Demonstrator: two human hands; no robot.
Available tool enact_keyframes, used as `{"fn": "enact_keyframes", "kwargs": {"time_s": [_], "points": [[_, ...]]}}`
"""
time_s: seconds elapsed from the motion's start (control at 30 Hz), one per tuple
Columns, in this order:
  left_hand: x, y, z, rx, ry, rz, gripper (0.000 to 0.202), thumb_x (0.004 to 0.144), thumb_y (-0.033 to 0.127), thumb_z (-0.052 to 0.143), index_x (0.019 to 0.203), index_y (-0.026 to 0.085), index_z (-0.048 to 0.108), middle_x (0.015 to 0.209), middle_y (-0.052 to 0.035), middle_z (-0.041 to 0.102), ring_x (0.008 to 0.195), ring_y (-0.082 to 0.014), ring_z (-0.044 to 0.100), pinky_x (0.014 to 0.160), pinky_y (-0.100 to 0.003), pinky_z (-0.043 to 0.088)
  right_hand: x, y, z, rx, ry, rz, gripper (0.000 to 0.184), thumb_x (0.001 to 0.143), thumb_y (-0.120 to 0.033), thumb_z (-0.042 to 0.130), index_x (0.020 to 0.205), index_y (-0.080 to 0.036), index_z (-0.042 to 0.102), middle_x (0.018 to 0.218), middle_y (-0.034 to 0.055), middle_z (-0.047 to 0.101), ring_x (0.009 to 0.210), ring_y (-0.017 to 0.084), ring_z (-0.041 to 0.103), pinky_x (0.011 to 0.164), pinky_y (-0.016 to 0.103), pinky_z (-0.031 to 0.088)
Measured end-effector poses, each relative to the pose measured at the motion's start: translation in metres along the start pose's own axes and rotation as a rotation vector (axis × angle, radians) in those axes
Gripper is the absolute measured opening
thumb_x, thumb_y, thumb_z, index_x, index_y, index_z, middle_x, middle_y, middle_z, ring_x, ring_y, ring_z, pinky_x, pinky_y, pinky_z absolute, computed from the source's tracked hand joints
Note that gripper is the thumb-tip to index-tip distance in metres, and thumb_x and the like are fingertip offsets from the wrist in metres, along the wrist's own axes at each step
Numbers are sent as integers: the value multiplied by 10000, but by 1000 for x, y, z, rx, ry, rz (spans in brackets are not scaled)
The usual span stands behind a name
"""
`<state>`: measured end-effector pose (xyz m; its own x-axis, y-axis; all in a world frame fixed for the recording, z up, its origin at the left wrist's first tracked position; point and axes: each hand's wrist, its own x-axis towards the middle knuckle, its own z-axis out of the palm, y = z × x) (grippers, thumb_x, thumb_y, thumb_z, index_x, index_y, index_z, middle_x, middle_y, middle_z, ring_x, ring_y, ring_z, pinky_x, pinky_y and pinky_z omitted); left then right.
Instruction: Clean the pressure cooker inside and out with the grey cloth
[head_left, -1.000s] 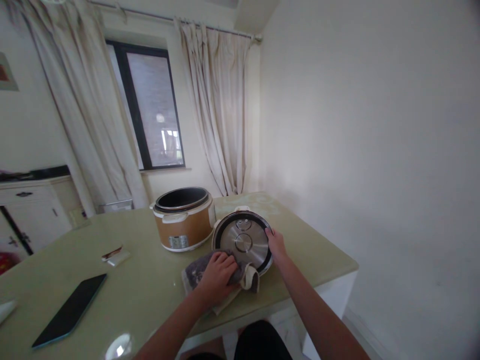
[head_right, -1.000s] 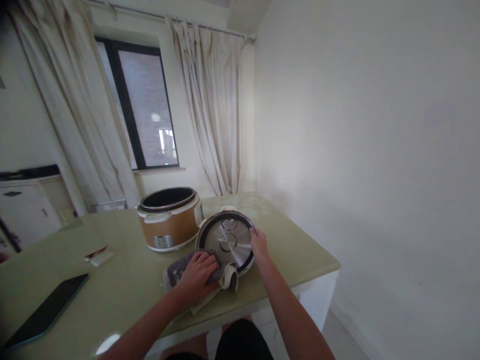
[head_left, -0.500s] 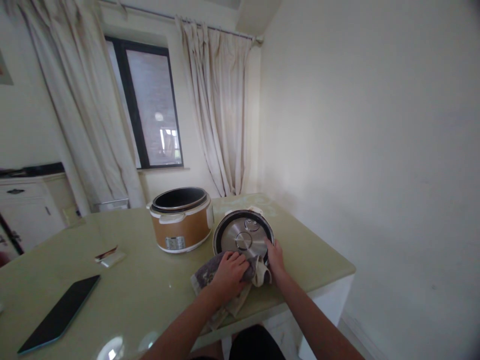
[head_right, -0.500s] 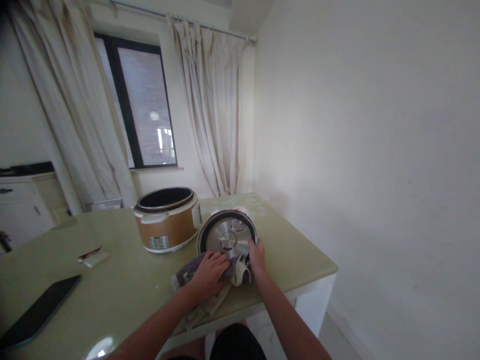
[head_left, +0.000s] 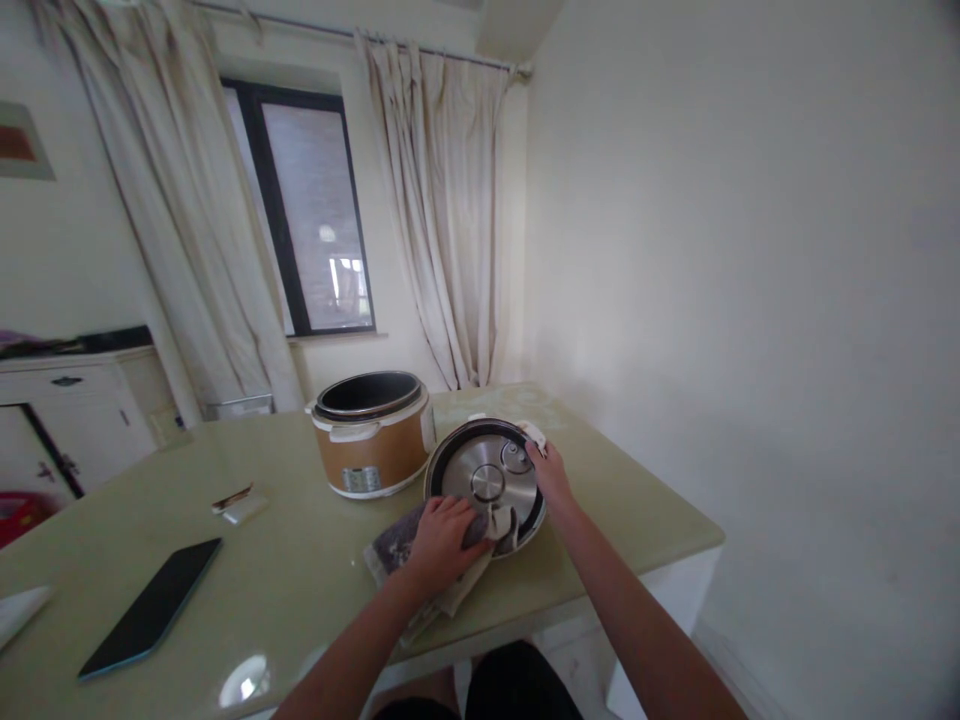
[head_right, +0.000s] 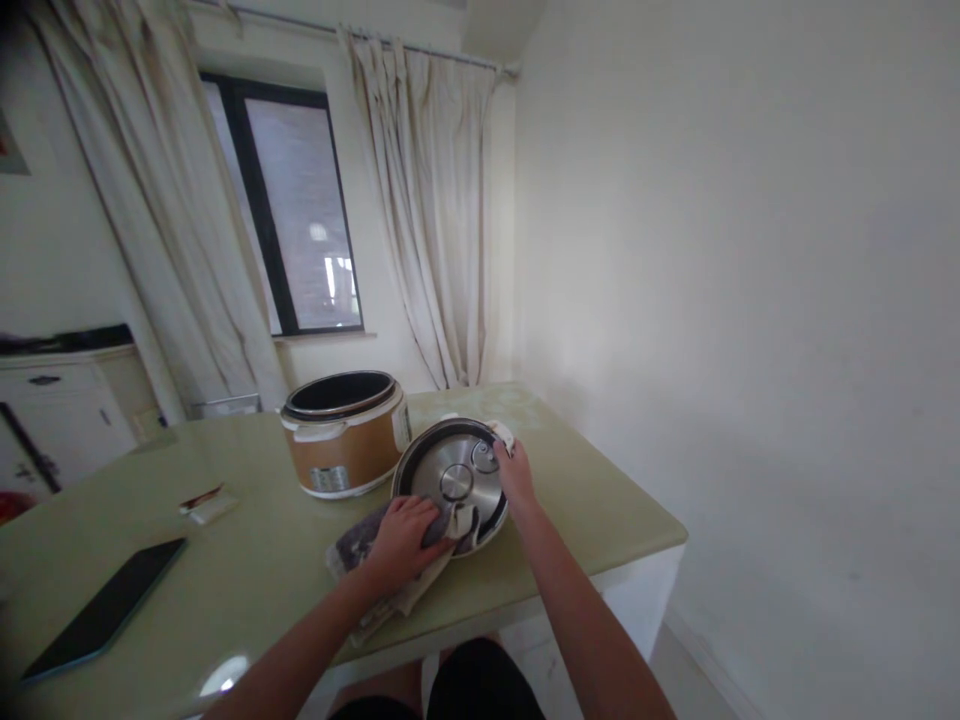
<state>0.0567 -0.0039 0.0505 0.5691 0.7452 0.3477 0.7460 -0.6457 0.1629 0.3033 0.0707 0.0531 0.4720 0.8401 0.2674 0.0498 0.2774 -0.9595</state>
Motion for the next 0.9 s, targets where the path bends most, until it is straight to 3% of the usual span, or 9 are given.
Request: {"fn": "enact_keyframes", "kwargs": {"time_s": [0.13,0.27,0.4,0.47,0.6,0.67,0.8,0.9], "points": [[15,28,10,37,5,-53,349,990,552,622,1037,222,722,1131,-101,754,1131,-318,621,985,-485,398,-19,16,-6,16,132,-28,520,780,-669,674,1046,-223,707,1064,87,794,1030,288,716,898,361,537],[29,69,29,25,95,-251,323,1010,494,587,1053,212,738,1138,-135,755,1141,-352,618,992,-538,405,-34,37,-7,29,252,28,504,803,-666,609,1049,-232,674,1095,103,780,1072,302,716,934,391,538],[36,91,34,-31,73,-306,330,1010,457,570,1141,201,732,1230,-152,734,1224,-373,595,1026,-561,411,-41,49,-7,88,248,95,533,785,-678,580,1092,-246,631,1135,100,768,1088,305,717,937,409,553],[34,86,25,-48,-5,-220,368,992,503,584,1161,207,723,1277,-150,717,1251,-375,585,1040,-563,419,-44,49,-9,122,225,105,539,787,-685,583,1112,-255,606,1161,96,759,1087,295,716,923,397,563],[17,53,-3,-10,-178,48,511,886,602,709,1257,251,688,1357,-128,682,1270,-379,587,1038,-544,456,-51,41,-11,127,207,132,532,831,-707,576,1121,-261,568,1157,91,740,1066,278,707,901,375,566],[10,37,-14,15,-222,89,492,877,573,738,1258,266,688,1339,-118,695,1266,-374,604,1027,-520,474,-54,39,-10,89,202,117,509,851,-706,571,1106,-266,565,1122,81,738,1061,273,698,907,367,556],[10,13,-26,-92,-252,-1,321,915,454,724,1149,234,710,1223,-101,758,1194,-320,680,997,-411,500,-58,40,-2,67,182,51,499,859,-685,584,1106,-251,576,1107,90,743,1076,284,691,942,383,536],[25,-2,-36,-231,-136,-178,293,972,396,657,1189,202,682,1158,-96,777,1101,-274,721,945,-353,514,-58,44,4,48,176,-3,493,877,-652,584,1124,-226,603,1120,115,755,1096,301,694,962,407,527]]}}
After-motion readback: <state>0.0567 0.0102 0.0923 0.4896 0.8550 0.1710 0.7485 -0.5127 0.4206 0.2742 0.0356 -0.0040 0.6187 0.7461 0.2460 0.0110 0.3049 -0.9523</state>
